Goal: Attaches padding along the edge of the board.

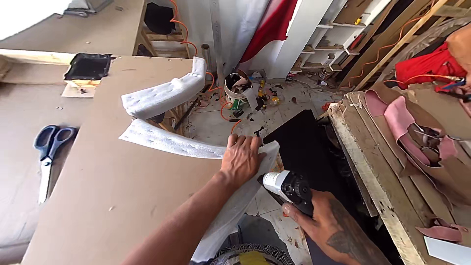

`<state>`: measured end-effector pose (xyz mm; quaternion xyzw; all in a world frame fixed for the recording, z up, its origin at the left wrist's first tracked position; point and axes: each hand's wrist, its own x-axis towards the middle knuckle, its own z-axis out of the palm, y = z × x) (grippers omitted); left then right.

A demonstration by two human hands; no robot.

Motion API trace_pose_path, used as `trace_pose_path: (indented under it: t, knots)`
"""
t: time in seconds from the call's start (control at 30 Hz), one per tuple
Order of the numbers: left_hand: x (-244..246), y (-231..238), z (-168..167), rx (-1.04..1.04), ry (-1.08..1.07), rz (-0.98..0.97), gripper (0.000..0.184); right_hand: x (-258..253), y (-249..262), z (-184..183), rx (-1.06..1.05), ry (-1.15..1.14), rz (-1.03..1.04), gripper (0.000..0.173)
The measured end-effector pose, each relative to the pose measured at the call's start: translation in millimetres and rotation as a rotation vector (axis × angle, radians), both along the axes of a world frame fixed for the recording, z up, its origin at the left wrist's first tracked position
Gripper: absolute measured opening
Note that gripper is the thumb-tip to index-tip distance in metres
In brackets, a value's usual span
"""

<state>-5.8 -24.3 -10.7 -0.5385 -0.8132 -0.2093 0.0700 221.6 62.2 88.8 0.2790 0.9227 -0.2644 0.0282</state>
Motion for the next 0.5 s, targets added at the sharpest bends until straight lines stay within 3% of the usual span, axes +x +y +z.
trace_pose_path:
  t: [0.3,0.5]
  knots:
    - [-11.2,-34.9,-2.0,0.147,-0.007,-0.031,0.033,6.6,-96.0,-0.8,-0.019,0.004,-0.065,0.044]
    - [-25.6,-106.3,49.9,0.227,-0.178,-0.031,0.029,1.7,-138.6,0.8,-0.061,-0.018,-0.041,0.044]
